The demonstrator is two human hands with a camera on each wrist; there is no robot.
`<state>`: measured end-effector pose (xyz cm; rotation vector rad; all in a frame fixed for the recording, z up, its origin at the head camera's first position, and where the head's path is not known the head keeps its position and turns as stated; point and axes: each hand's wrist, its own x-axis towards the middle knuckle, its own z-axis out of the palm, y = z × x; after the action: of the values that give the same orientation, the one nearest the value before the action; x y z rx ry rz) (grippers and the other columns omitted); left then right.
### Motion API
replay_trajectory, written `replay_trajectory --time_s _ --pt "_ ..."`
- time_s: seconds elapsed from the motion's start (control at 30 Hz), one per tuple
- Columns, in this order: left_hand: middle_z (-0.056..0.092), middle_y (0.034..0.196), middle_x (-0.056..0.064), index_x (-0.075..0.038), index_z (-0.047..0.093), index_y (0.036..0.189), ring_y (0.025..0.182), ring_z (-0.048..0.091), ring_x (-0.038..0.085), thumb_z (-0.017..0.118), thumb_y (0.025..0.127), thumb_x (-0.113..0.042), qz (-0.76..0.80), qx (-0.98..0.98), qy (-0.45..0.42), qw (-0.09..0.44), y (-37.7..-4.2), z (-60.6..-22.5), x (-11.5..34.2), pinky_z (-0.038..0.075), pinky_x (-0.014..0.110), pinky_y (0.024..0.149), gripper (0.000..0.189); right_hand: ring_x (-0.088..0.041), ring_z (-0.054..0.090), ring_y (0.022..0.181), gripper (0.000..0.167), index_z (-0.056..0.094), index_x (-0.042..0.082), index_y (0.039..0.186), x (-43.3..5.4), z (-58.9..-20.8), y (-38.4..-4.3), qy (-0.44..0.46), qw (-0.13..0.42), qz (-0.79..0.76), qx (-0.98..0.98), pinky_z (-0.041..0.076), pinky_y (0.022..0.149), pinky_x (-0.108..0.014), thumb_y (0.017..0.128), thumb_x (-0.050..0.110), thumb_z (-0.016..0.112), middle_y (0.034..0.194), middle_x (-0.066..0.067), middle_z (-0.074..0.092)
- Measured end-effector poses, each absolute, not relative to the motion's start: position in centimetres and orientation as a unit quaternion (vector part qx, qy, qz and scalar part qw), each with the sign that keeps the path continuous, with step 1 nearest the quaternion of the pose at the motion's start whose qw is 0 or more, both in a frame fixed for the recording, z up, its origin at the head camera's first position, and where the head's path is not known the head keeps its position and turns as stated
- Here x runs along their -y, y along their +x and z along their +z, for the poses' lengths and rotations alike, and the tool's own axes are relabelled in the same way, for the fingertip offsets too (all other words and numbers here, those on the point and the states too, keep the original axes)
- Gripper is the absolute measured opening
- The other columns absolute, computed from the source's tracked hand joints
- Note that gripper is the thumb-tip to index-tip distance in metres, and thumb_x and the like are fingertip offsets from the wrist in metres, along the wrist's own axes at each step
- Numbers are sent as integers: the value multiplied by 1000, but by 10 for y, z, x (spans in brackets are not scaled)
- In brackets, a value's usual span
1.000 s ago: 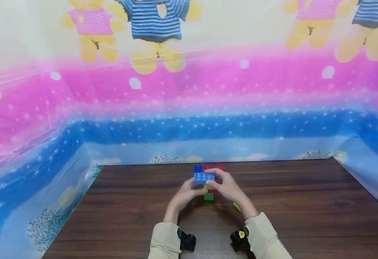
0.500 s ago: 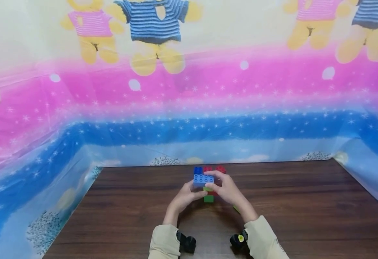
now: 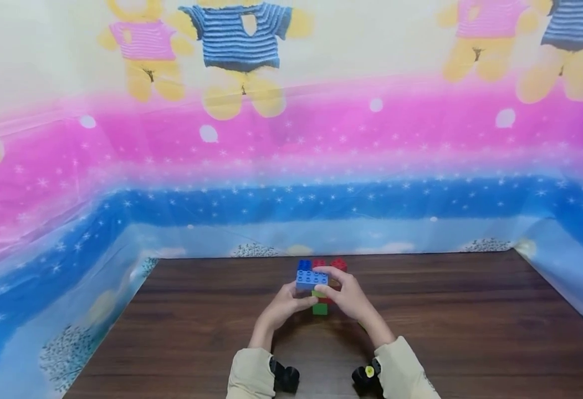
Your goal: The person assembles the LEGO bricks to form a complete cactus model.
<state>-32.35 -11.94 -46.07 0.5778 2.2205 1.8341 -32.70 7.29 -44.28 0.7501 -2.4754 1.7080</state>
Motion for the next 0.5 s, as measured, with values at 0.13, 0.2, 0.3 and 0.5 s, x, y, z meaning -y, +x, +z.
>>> replay_trajectory --time_s 0.13,0.2,0.3,0.5 --pt "55 140 17 -6 49 141 128 52 28 63 95 -19 622 -751 198 103 -325 -462 119 43 51 109 50 -33 61 114 40 58 16 133 -72 -442 -325 235 31 543 805 55 92 -47 94 24 64 132 -14 61" --pt "56 140 17 -6 51 140 127 53 27 64 94 -19 622 -751 196 105 -325 -463 118 42 50 110 49 -34 60 115 40 58 16 133 -73 -443 -324 234 33 541 807 55 92 -48 94 23 64 132 -14 61" --pt "57 139 16 -6 52 139 127 53 26 64 94 -19 623 -750 196 105 -325 -464 118 42 51 110 48 -36 59 115 40 57 14 134 -73 -444 -323 229 32 542 808 55 91 -48 95 20 63 133 -16 60" --pt "57 139 15 -7 52 139 126 54 26 64 94 -19 628 -746 193 107 -323 -463 121 43 50 110 48 -40 58 113 39 57 6 132 -68 -423 -308 228 31 542 808 54 91 -49 95 13 62 131 -21 60"
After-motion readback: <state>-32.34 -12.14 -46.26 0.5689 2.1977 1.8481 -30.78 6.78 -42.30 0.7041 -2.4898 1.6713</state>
